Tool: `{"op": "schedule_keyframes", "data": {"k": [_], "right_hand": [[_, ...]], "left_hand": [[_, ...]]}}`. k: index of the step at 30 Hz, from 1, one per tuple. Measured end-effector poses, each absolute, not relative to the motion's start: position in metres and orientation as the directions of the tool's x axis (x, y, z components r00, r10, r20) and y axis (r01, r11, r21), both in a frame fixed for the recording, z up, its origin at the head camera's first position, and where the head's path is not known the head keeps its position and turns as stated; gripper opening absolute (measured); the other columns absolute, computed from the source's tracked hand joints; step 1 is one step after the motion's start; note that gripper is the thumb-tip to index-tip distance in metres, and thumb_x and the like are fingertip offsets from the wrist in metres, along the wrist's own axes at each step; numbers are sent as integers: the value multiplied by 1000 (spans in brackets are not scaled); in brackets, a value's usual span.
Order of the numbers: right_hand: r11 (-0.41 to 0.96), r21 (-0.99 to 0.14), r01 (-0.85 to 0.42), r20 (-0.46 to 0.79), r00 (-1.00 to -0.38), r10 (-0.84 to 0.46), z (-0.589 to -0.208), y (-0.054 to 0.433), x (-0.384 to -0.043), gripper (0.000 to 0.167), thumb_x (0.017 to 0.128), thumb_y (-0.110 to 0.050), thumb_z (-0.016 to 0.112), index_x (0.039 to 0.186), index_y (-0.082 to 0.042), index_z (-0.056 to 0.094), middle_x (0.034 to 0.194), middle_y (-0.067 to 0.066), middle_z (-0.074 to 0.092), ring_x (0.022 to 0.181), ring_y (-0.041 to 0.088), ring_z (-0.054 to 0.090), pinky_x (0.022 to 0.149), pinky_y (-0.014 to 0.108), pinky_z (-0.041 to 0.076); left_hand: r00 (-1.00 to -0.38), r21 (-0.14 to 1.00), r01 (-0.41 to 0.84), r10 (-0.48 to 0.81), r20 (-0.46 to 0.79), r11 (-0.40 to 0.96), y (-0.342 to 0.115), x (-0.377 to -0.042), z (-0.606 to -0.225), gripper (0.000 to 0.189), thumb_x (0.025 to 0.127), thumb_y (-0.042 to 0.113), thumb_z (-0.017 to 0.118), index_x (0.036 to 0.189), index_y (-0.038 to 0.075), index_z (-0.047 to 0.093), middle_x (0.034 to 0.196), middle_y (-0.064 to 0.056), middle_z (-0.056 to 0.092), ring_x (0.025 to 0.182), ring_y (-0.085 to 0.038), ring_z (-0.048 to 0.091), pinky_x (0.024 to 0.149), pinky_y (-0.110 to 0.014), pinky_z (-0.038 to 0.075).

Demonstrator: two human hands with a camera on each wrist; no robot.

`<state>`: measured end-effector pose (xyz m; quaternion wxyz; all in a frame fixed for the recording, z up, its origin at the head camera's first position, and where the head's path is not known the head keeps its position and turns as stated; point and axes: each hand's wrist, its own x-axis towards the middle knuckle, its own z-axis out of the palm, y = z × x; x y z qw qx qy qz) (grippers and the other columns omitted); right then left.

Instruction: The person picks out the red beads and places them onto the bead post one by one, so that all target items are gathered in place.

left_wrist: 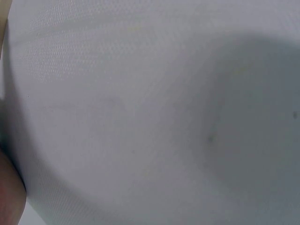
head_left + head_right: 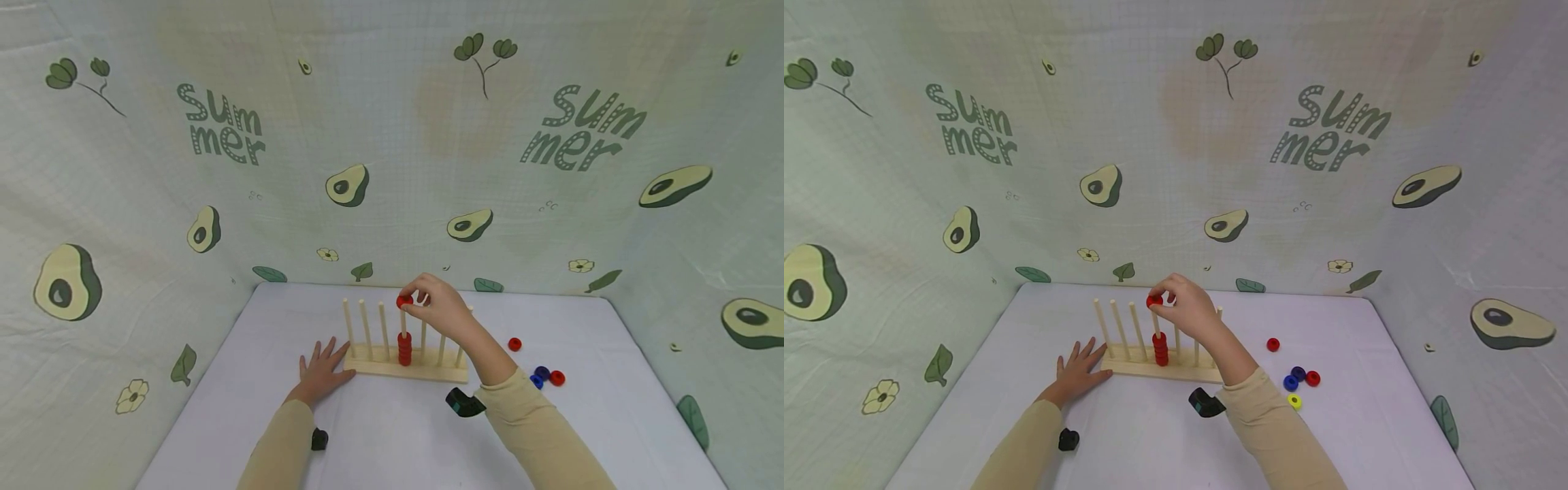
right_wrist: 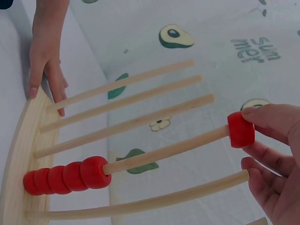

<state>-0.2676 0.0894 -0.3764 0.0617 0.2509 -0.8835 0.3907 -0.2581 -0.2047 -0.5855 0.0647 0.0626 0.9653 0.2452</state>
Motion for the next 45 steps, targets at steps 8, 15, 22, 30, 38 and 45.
{"op": "schedule_keyframes", "data": {"k": [8, 15, 22, 30, 38, 45], "right_hand": [[586, -650, -483, 301, -873, -385, -378, 87, -269, 14, 87, -19, 76, 100, -17, 73, 97, -8, 62, 83, 14, 54, 65, 31, 49], [604, -640, -475, 289, -877, -383, -378, 86, -270, 14, 86, -21, 77, 100, -17, 73, 97, -9, 62, 84, 14, 55, 65, 31, 49], [620, -626, -474, 278, -878, -391, -378, 85, -271, 15, 86, -22, 77, 100, -18, 73, 98, -10, 62, 87, 17, 57, 66, 30, 48], [642, -599, -479, 269, -875, -401, -377, 84, -270, 16, 86, -23, 77, 101, -18, 73, 98, -9, 62, 88, 18, 57, 67, 30, 47], [660, -577, -481, 262, -874, -408, -378, 82, -271, 15, 85, -23, 77, 99, -18, 74, 95, -9, 61, 89, 21, 59, 67, 31, 46], [680, -560, -472, 244, -879, -410, -379, 81, -271, 15, 85, -24, 78, 98, -19, 74, 95, -8, 61, 90, 25, 59, 65, 31, 45]], "left_hand": [[-984, 501, 85, 152, -94, 861, -204, -256, -581, 78, 86, 59, 60, 151, 23, 38, 160, -14, 20, 145, -44, 2, 106, -69, -8], [-985, 495, 90, 150, -84, 864, -204, -256, -582, 75, 87, 56, 62, 151, 22, 40, 160, -13, 20, 146, -44, 2, 107, -69, -7], [-981, 476, 85, 156, -111, 875, -202, -254, -571, 74, 89, 55, 61, 150, 20, 40, 159, -16, 21, 145, -46, 4, 106, -71, -5], [-980, 453, 84, 156, -124, 888, -202, -256, -571, 73, 90, 54, 61, 151, 22, 39, 160, -14, 20, 145, -45, 4, 106, -71, -3], [-981, 456, 87, 156, -116, 886, -202, -256, -574, 74, 89, 56, 61, 151, 22, 40, 160, -14, 21, 145, -45, 5, 106, -72, -2], [-982, 447, 88, 154, -113, 890, -203, -257, -575, 73, 89, 55, 61, 151, 22, 40, 159, -14, 22, 145, -45, 5, 106, -71, -2]]}}
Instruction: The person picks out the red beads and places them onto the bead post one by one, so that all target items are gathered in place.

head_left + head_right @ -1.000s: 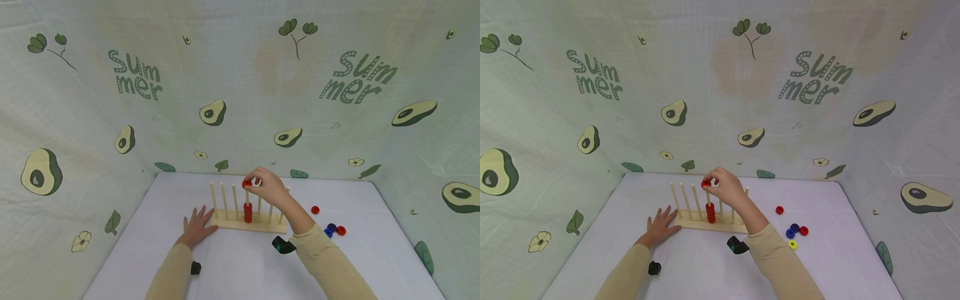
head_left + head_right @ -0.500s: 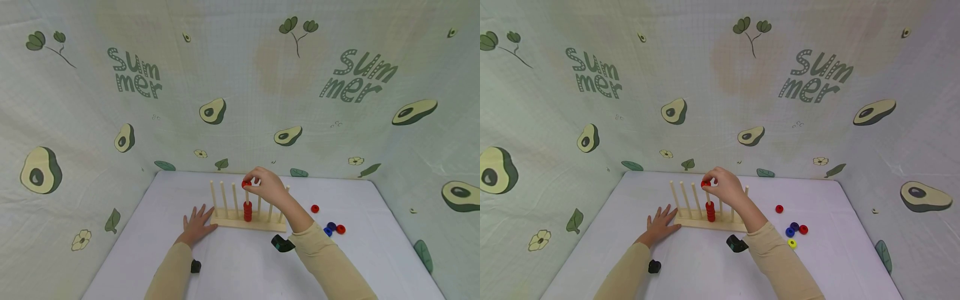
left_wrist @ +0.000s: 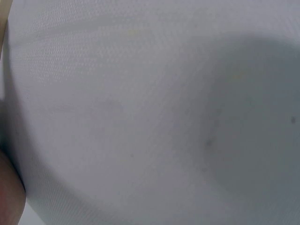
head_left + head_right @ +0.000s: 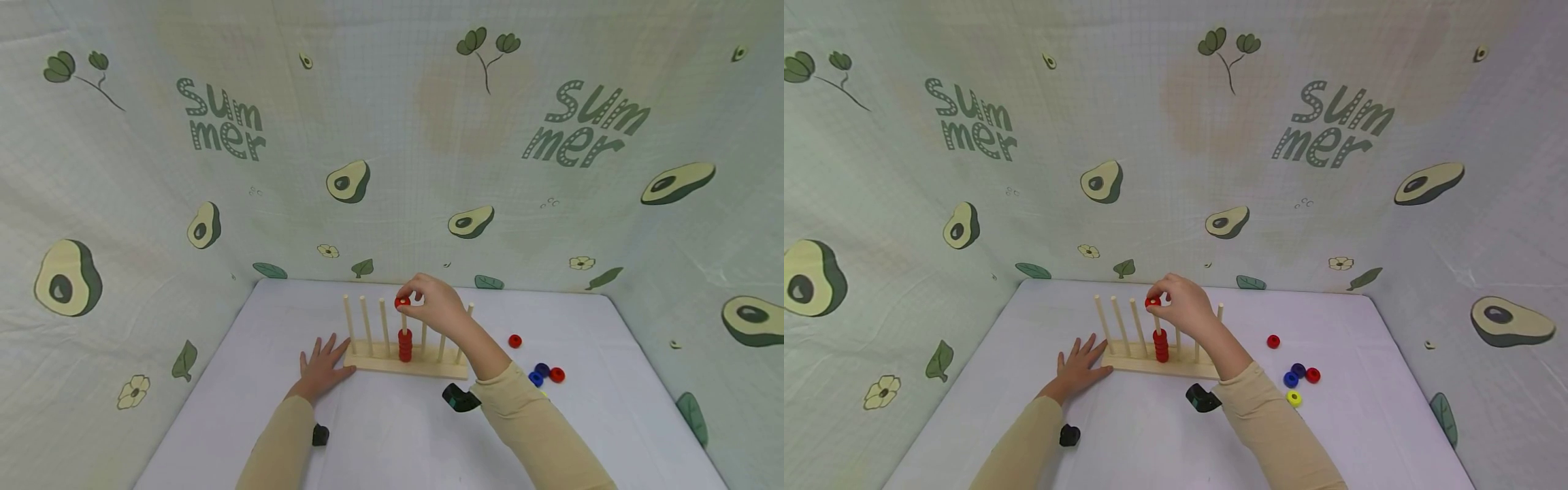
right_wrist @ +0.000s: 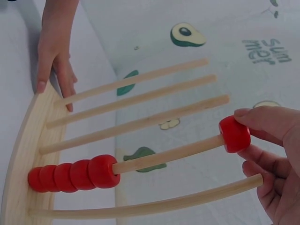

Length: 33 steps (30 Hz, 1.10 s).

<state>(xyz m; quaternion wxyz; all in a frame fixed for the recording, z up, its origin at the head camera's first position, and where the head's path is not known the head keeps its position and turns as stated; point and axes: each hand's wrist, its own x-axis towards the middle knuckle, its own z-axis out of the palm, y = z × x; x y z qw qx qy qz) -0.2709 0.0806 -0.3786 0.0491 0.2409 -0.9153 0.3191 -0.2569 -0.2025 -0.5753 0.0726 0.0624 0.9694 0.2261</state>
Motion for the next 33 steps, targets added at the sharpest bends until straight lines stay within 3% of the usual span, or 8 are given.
{"op": "schedule_keyframes", "data": {"k": [9, 33], "right_hand": [[704, -529, -473, 243, -880, -409, -380, 80, -272, 15, 84, -25, 79, 98, -20, 74, 94, -9, 62, 85, 12, 55, 65, 29, 45], [735, -477, -482, 239, -876, -419, -380, 77, -271, 15, 83, -26, 79, 96, -20, 74, 93, -10, 62, 84, 13, 55, 65, 28, 45]], "left_hand": [[-982, 454, 87, 154, -112, 887, -201, -255, -574, 72, 89, 54, 62, 150, 22, 40, 159, -15, 22, 145, -46, 6, 106, -72, -2], [-983, 445, 84, 147, -109, 892, -201, -255, -574, 73, 89, 55, 61, 150, 21, 40, 159, -15, 22, 145, -45, 6, 107, -71, -3]]}}
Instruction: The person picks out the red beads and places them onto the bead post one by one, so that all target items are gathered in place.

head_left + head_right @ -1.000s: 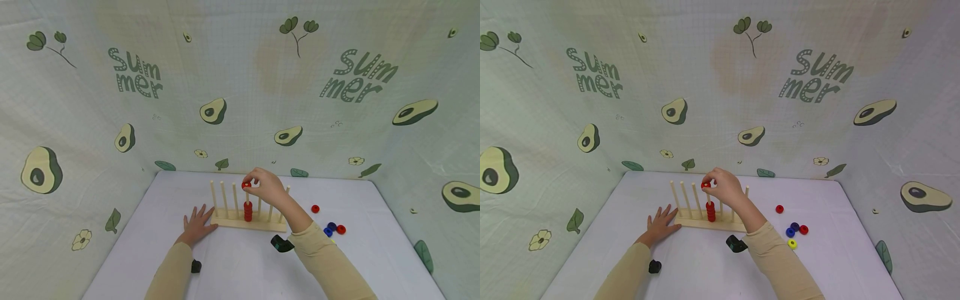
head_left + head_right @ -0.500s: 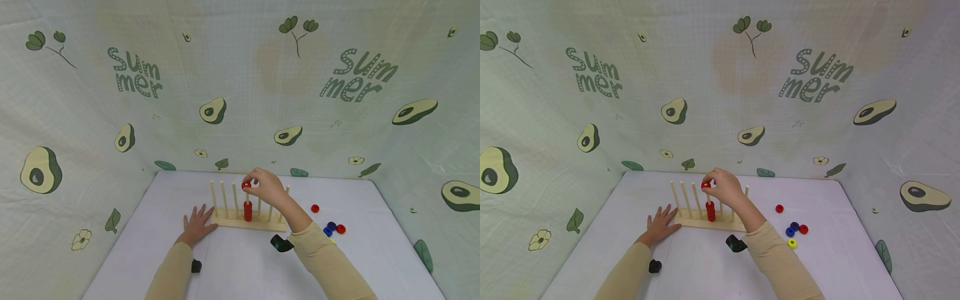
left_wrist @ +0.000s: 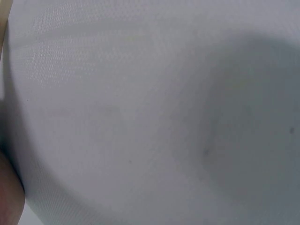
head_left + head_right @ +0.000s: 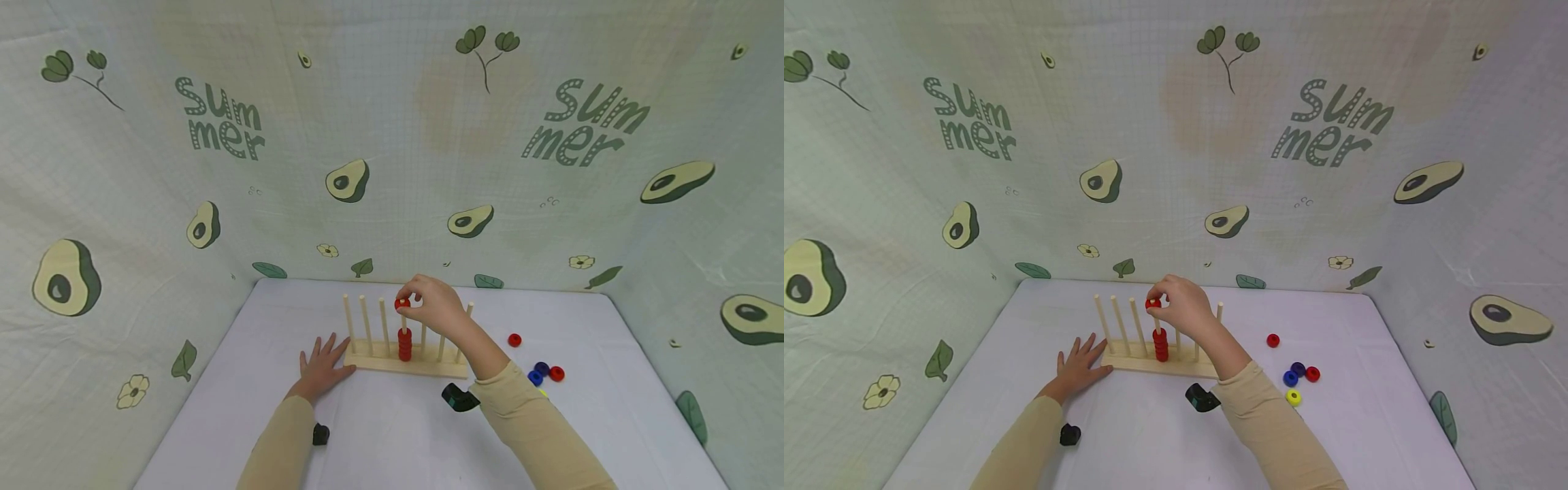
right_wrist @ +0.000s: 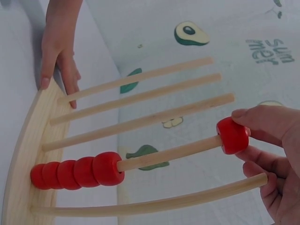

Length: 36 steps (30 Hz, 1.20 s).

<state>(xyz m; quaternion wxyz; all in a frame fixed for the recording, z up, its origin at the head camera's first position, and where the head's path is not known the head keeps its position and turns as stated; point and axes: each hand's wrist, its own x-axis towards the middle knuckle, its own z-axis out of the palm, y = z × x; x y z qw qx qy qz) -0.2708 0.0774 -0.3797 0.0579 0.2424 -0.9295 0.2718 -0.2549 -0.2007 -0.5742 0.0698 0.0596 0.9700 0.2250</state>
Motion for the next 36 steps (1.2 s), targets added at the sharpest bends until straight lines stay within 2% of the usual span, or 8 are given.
{"op": "schedule_keyframes", "data": {"k": [4, 20, 29, 36], "right_hand": [[737, -472, -484, 247, -875, -417, -380, 79, -270, 15, 83, -26, 79, 96, -20, 75, 92, -10, 62, 84, 13, 55, 64, 28, 45], [727, -513, -457, 217, -888, -405, -375, 84, -267, 16, 85, -26, 77, 99, -19, 74, 95, -10, 62, 86, 13, 56, 67, 29, 46], [632, -598, -493, 266, -866, -423, -375, 91, -263, 16, 85, -21, 77, 100, -16, 74, 99, -8, 62, 88, 14, 56, 75, 31, 50], [542, -644, -539, 325, -835, -444, -375, 96, -257, 16, 85, -16, 77, 101, -13, 73, 102, -6, 63, 92, 15, 57, 81, 33, 52]], "left_hand": [[-983, 448, 100, 157, -92, 888, -199, -254, -572, 73, 89, 54, 62, 149, 19, 42, 158, -18, 24, 144, -47, 7, 106, -72, -2], [-980, 448, 71, 146, -134, 891, -194, -251, -564, 72, 90, 52, 62, 150, 21, 40, 159, -16, 22, 144, -46, 6, 106, -72, -2], [-982, 449, 87, 151, -110, 889, -199, -254, -578, 78, 87, 62, 58, 152, 23, 37, 160, -14, 21, 145, -45, 3, 107, -70, -5], [-984, 466, 86, 148, -99, 881, -202, -257, -586, 76, 87, 57, 61, 151, 24, 38, 160, -13, 19, 145, -45, 1, 106, -70, -6]]}}
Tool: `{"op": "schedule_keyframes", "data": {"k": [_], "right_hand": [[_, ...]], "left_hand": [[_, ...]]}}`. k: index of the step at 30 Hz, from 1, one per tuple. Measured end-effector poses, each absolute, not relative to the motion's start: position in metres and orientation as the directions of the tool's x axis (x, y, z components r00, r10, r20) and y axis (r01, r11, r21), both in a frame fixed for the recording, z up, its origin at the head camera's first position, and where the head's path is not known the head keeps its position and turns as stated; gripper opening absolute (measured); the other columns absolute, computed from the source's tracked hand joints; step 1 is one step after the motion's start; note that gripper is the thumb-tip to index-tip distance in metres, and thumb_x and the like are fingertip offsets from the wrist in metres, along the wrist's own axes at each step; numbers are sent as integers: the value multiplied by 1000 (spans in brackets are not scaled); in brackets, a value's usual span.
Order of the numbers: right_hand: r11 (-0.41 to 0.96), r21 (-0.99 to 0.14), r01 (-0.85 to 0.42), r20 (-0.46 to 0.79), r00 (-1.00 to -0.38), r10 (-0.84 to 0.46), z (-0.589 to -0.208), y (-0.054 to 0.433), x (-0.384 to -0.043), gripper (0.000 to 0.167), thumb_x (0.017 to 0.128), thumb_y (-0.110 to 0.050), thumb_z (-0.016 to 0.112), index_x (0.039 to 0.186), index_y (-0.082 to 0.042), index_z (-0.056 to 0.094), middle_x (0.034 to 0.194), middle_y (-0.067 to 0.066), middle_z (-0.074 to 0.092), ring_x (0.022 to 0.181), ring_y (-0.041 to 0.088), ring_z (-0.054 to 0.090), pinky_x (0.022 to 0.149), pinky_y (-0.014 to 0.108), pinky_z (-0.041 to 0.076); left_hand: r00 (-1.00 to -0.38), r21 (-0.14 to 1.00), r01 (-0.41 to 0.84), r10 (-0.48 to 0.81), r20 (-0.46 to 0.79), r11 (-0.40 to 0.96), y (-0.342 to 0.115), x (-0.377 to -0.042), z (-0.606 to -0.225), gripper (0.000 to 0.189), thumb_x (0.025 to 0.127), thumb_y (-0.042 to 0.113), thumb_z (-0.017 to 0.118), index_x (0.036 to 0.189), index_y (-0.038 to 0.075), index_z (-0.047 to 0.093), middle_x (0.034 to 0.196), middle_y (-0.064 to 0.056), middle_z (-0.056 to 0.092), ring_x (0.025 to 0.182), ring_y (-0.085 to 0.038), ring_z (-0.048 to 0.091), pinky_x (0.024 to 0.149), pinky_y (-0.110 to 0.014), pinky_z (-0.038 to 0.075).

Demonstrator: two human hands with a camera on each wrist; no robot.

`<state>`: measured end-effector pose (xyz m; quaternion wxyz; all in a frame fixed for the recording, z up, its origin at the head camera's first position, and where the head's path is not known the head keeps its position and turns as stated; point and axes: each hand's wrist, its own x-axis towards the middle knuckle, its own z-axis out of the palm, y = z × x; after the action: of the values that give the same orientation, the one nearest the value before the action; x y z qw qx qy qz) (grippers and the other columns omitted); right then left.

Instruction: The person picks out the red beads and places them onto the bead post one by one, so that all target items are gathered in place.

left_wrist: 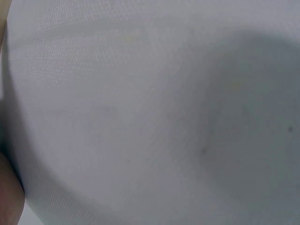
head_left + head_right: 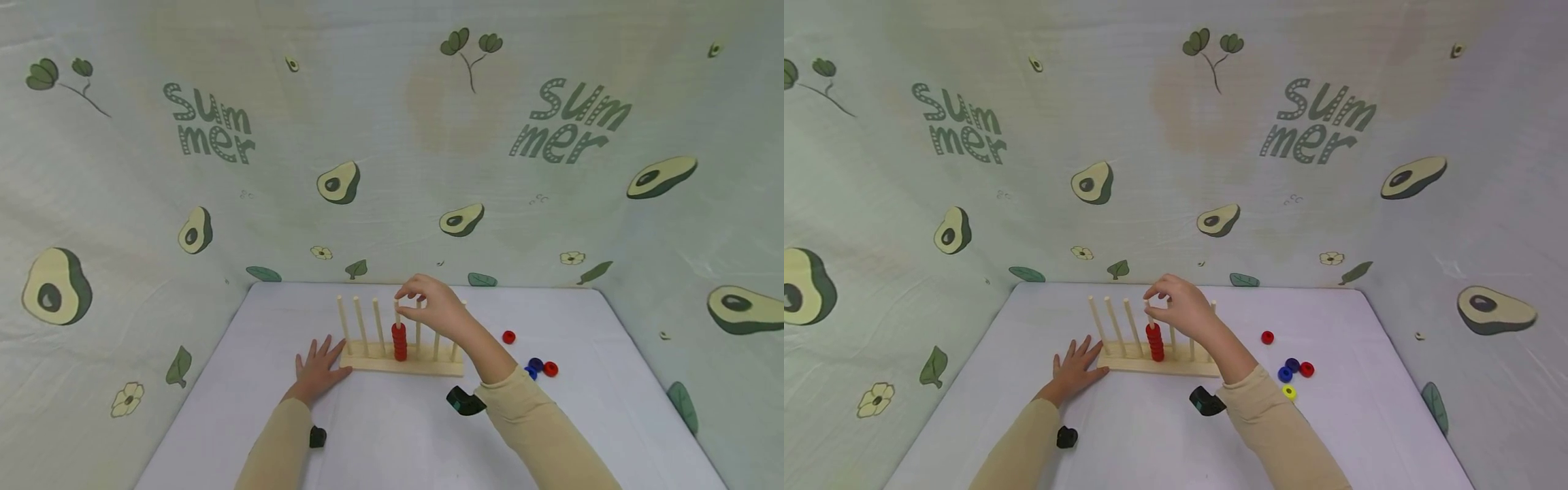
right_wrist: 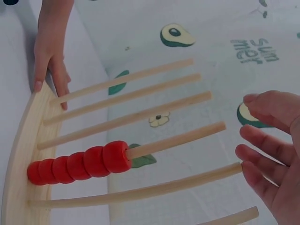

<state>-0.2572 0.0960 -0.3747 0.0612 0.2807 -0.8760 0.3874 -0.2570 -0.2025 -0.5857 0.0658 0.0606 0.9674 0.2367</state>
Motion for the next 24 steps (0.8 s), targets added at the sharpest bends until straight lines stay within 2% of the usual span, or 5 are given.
{"op": "schedule_keyframes", "data": {"k": [6, 13, 20, 24], "right_hand": [[489, -675, -552, 373, -828, -418, -376, 104, -251, 17, 86, -14, 76, 102, -16, 71, 105, -4, 64, 93, 18, 58, 85, 37, 50], [476, -700, -532, 407, -845, -345, -378, 118, -243, 15, 87, -12, 75, 101, -16, 72, 103, -8, 64, 92, 14, 57, 82, 40, 50], [502, -699, -510, 417, -860, -294, -381, 135, -237, 17, 86, -12, 75, 103, -13, 72, 105, -5, 65, 94, 21, 60, 84, 39, 50], [517, -712, -476, 400, -879, -258, -383, 146, -233, 16, 87, -12, 75, 103, -13, 72, 105, -1, 65, 96, 23, 59, 84, 43, 49]], "left_hand": [[-983, 465, 83, 148, -105, 881, -201, -254, -578, 77, 88, 58, 60, 151, 20, 38, 160, -16, 20, 145, -46, 3, 106, -71, -6], [-982, 462, 90, 155, -104, 882, -203, -257, -585, 77, 87, 58, 61, 152, 22, 38, 160, -15, 19, 145, -45, 1, 105, -71, -6], [-980, 444, 98, 163, -111, 890, -202, -254, -581, 80, 88, 63, 56, 152, 20, 36, 160, -17, 19, 145, -46, 1, 106, -71, -7], [-981, 448, 96, 160, -107, 889, -200, -253, -578, 79, 89, 62, 57, 151, 19, 37, 159, -18, 20, 144, -47, 3, 106, -71, -6]]}}
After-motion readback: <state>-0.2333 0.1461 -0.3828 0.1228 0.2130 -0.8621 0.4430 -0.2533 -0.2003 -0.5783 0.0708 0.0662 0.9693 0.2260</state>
